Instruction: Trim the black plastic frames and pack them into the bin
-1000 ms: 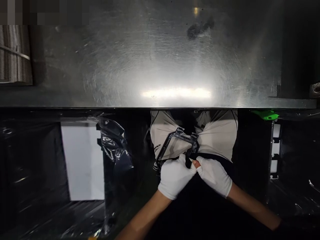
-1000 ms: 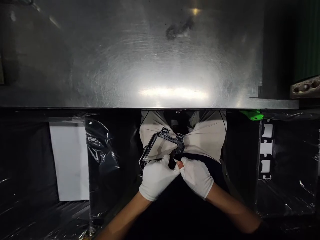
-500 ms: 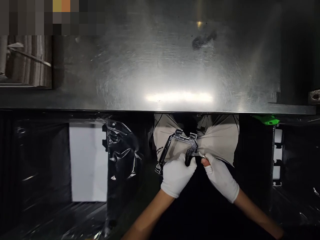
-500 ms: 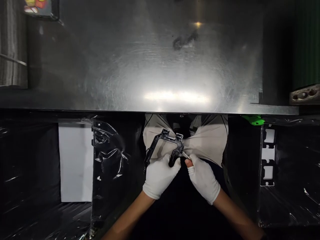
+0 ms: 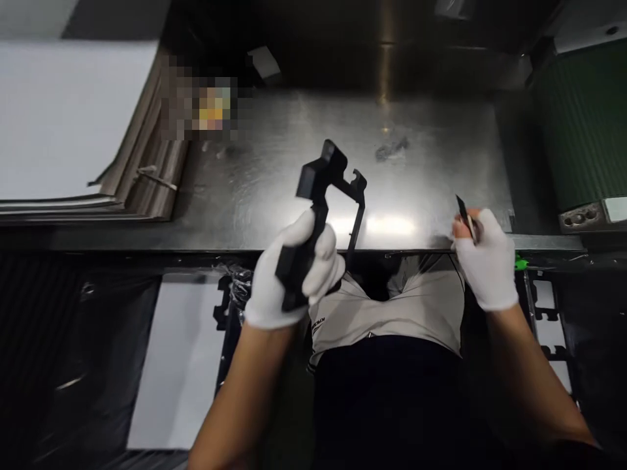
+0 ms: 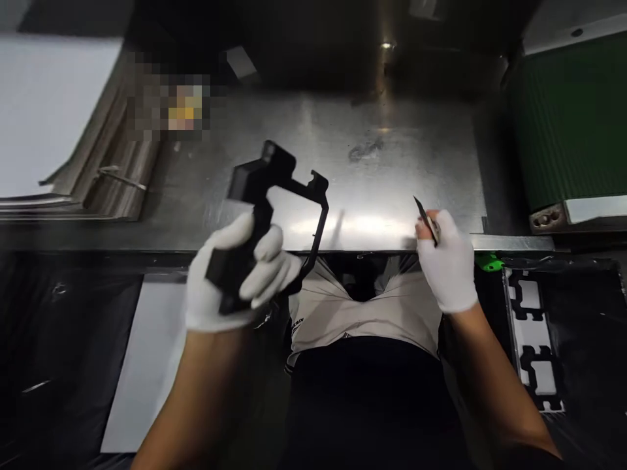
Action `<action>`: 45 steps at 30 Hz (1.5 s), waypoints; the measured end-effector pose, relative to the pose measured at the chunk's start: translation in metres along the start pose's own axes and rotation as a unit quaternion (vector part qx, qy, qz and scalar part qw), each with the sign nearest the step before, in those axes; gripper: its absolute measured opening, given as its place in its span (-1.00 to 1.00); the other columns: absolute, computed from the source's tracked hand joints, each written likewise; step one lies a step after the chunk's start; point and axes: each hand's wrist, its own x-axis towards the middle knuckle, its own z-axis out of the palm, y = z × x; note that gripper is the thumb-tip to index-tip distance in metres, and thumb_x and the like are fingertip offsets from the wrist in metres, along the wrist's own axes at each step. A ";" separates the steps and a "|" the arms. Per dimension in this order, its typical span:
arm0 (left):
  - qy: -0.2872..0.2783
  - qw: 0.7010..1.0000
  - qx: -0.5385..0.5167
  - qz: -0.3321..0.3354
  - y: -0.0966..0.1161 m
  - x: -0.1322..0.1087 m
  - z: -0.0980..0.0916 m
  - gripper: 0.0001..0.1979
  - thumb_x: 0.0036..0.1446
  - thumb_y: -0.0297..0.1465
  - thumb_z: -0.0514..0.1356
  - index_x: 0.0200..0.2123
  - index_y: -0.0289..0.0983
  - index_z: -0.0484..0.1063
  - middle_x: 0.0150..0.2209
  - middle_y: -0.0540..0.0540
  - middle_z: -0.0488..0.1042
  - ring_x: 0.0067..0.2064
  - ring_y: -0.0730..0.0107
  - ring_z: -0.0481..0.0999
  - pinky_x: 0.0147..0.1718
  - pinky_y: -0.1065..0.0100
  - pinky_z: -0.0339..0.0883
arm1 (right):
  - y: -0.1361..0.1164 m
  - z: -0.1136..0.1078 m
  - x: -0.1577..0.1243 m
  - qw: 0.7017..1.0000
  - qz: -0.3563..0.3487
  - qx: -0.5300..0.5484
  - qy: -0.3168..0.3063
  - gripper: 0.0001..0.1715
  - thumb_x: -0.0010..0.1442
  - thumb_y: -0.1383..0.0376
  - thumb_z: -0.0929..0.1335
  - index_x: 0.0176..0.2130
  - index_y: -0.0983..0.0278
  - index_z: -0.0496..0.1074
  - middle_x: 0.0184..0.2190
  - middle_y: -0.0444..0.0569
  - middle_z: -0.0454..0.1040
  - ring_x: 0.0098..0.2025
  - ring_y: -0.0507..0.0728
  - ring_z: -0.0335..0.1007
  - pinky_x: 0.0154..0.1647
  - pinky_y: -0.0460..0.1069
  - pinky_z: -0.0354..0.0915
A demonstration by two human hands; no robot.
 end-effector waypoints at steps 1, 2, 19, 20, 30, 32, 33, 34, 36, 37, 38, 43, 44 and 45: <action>0.007 1.000 0.010 -0.012 0.005 0.019 0.001 -0.47 0.57 -0.13 0.00 -0.45 -0.27 0.32 -0.76 0.07 0.08 -0.77 0.50 0.13 -0.63 0.40 0.07 | -0.009 0.005 0.019 0.997 -0.018 -0.072 0.026 -0.58 0.55 0.15 0.26 0.26 0.26 0.42 0.00 0.13 0.56 -0.04 0.28 0.53 -0.13 0.07 0.33; 0.014 0.999 0.018 -0.026 0.008 0.036 0.001 -0.46 0.58 -0.14 -0.05 -0.45 -0.27 0.32 -0.76 0.07 0.08 -0.77 0.49 0.13 -0.66 0.40 0.04 | -0.018 0.009 0.034 0.989 -0.031 -0.145 0.020 -0.51 0.55 0.19 0.25 0.34 0.30 0.37 0.09 0.20 0.52 0.01 0.32 0.52 -0.15 0.08 0.31; 0.039 0.993 0.060 -0.090 0.007 0.067 -0.001 -0.46 0.57 -0.11 0.00 -0.45 -0.29 0.32 -0.75 0.04 0.11 -0.75 0.51 0.12 -0.65 0.45 0.08 | -0.085 0.054 0.022 0.911 -0.296 -0.202 -0.203 -0.46 0.67 0.22 0.03 0.17 0.35 0.46 -0.18 0.07 0.48 -0.36 0.13 0.38 -0.48 0.02 0.08; 0.042 0.993 0.061 -0.091 0.006 0.066 0.000 -0.46 0.56 -0.11 0.01 -0.45 -0.29 0.32 -0.75 0.04 0.11 -0.75 0.51 0.12 -0.66 0.45 0.08 | -0.085 0.054 0.022 0.915 -0.286 -0.200 -0.204 -0.48 0.67 0.21 0.05 0.12 0.35 0.47 -0.21 0.07 0.47 -0.39 0.12 0.36 -0.49 0.02 0.08; 0.084 0.987 0.076 -0.117 0.003 0.067 0.012 -0.44 0.54 -0.04 0.05 -0.45 -0.28 0.33 -0.74 0.01 0.12 -0.73 0.50 0.12 -0.70 0.50 0.01 | -0.083 0.035 0.039 0.933 -0.197 -0.249 -0.169 -0.52 0.66 0.29 0.05 0.11 0.37 0.45 -0.19 0.10 0.49 -0.37 0.12 0.43 -0.51 0.00 0.01; 0.072 0.990 0.063 -0.102 0.002 0.067 0.008 -0.45 0.54 -0.05 0.06 -0.45 -0.28 0.32 -0.74 0.03 0.12 -0.74 0.50 0.12 -0.70 0.49 0.00 | -0.079 0.033 0.043 0.936 -0.164 -0.270 -0.158 -0.51 0.66 0.27 0.05 0.14 0.37 0.45 -0.12 0.13 0.49 -0.30 0.15 0.46 -0.48 0.03 0.05; 0.064 0.993 0.052 -0.088 0.003 0.066 0.005 -0.45 0.55 -0.06 0.06 -0.45 -0.28 0.32 -0.75 0.04 0.11 -0.75 0.51 0.13 -0.69 0.48 0.02 | -0.077 0.033 0.046 0.937 -0.150 -0.271 -0.161 -0.51 0.66 0.26 0.06 0.16 0.37 0.46 -0.08 0.15 0.49 -0.27 0.16 0.47 -0.46 0.03 0.09; 0.054 0.995 0.036 -0.074 0.003 0.065 0.002 -0.46 0.55 -0.08 0.04 -0.46 -0.28 0.30 -0.75 0.06 0.09 -0.76 0.52 0.13 -0.66 0.48 0.07 | -0.075 0.033 0.050 0.941 -0.138 -0.264 -0.162 -0.52 0.66 0.26 0.08 0.18 0.38 0.46 -0.03 0.16 0.49 -0.23 0.18 0.48 -0.42 0.04 0.15; 0.027 0.999 -0.010 -0.036 0.005 0.061 -0.002 -0.46 0.55 -0.11 0.03 -0.50 -0.25 0.18 -0.78 0.10 0.00 -0.78 0.52 0.12 -0.61 0.46 0.17 | -0.075 0.034 0.057 0.954 -0.133 -0.223 -0.148 -0.56 0.63 0.28 0.14 0.20 0.41 0.47 0.06 0.20 0.48 -0.10 0.23 0.48 -0.26 0.07 0.32; 0.021 0.999 -0.036 -0.010 0.004 0.059 -0.003 -0.45 0.54 -0.12 0.03 -0.52 -0.23 0.08 -0.80 0.12 -0.08 -0.81 0.54 0.08 -0.60 0.47 0.19 | -0.076 0.034 0.059 0.965 -0.141 -0.179 -0.132 -0.57 0.61 0.30 0.18 0.23 0.42 0.47 0.12 0.23 0.48 0.00 0.27 0.47 -0.11 0.09 0.39; 0.022 0.998 -0.059 0.017 0.002 0.056 -0.005 -0.43 0.53 -0.13 0.04 -0.54 -0.21 -0.02 -0.82 0.14 -0.17 -0.84 0.55 0.00 -0.63 0.47 0.18 | -0.078 0.035 0.059 0.976 -0.152 -0.108 -0.115 -0.55 0.60 0.31 0.20 0.30 0.43 0.43 0.17 0.24 0.47 0.09 0.30 0.45 0.06 0.13 0.41; 0.125 0.977 -0.025 0.172 -0.036 0.029 -0.020 -0.29 0.52 0.00 0.07 -0.49 -0.19 -0.30 -0.83 0.24 -0.65 -0.89 0.54 -0.57 -0.88 0.41 -0.32 | -0.086 0.046 0.024 0.803 -0.133 0.496 -0.301 -0.28 0.65 -0.01 0.09 0.53 0.35 0.16 -0.06 0.09 0.57 -0.08 0.14 0.53 0.14 0.11 0.47; 0.125 0.975 0.002 0.186 -0.047 0.021 -0.026 -0.26 0.50 0.08 0.08 -0.50 -0.20 -0.29 -0.84 0.23 -0.65 -0.90 0.53 -0.56 -0.89 0.40 -0.37 | -0.083 0.048 0.011 0.726 -0.113 0.578 -0.355 -0.20 0.63 -0.12 0.07 0.49 0.36 0.22 -0.22 0.02 0.54 -0.22 0.13 0.50 0.01 0.10 0.49; 0.104 0.977 0.028 0.186 -0.056 0.011 -0.032 -0.22 0.47 0.16 0.06 -0.52 -0.20 -0.28 -0.87 0.21 -0.60 -0.91 0.51 -0.50 -0.90 0.41 -0.36 | -0.078 0.049 -0.002 0.669 -0.091 0.627 -0.389 -0.12 0.60 -0.22 0.07 0.42 0.38 0.30 -0.33 -0.02 0.48 -0.33 0.13 0.44 -0.09 0.09 0.49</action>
